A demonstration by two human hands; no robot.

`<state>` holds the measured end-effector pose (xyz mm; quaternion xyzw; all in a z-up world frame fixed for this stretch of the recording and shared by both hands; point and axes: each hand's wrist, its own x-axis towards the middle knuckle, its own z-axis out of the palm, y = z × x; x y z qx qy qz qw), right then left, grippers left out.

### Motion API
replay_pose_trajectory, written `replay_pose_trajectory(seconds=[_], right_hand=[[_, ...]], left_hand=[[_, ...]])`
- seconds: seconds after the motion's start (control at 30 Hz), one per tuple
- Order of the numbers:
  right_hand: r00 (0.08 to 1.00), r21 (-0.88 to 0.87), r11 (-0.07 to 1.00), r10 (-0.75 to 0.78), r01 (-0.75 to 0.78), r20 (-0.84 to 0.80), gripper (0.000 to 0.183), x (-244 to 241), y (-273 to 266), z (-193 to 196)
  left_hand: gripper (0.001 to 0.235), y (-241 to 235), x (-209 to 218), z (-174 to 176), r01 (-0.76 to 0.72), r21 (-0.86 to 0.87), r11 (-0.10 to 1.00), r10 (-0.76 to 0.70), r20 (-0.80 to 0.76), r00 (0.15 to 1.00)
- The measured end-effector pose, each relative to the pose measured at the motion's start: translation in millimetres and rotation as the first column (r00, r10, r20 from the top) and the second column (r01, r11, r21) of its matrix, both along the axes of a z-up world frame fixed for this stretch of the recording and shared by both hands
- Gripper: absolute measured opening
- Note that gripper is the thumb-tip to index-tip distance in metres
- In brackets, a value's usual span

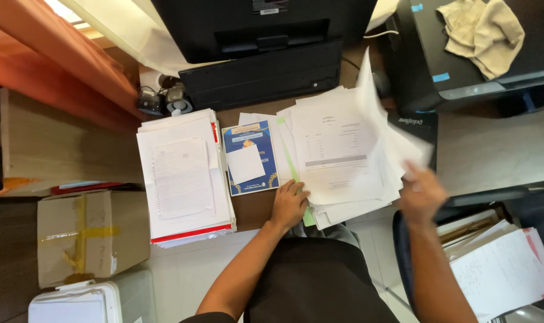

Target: The person sorts through a large pile of papers on a desk, separating them into different stacks. They handle various documents, including blank sheets, printed forms, and a red-covered booklet, organizing them by hand.

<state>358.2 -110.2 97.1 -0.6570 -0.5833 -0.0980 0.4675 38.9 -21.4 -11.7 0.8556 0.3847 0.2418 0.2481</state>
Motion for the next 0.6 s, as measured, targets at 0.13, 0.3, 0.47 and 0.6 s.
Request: replay_pose_trajectory(seconds=[0.13,0.3,0.47,0.6], right_hand=[[0.964,-0.151,0.971,0.208,-0.183,0.166,0.023,-55.7,10.4,-21.3],[0.938,-0.337,0.886,0.347,-0.317,0.028,0.03,-87.0,2.1,-52.3],[0.935,-0.403,0.867,0.348,-0.295,0.065,0.03,-77.3,3.3,-61.3],[0.958,-0.417,0.872,0.286,-0.256,0.009,0.03,-41.8,7.9,-90.2]], left_hand=[[0.023,-1.3,15.3,7.5,-0.156,-0.177,0.972,0.202,0.279,0.939],[0.034,6.3,31.1,18.3,-0.155,-0.841,0.519,0.571,0.205,0.795],[0.029,-0.4,38.4,-20.1,-0.337,-0.658,0.674,0.566,0.167,0.807],[0.028,-0.6,42.4,-22.2,-0.439,-0.564,0.699,0.634,0.205,0.746]])
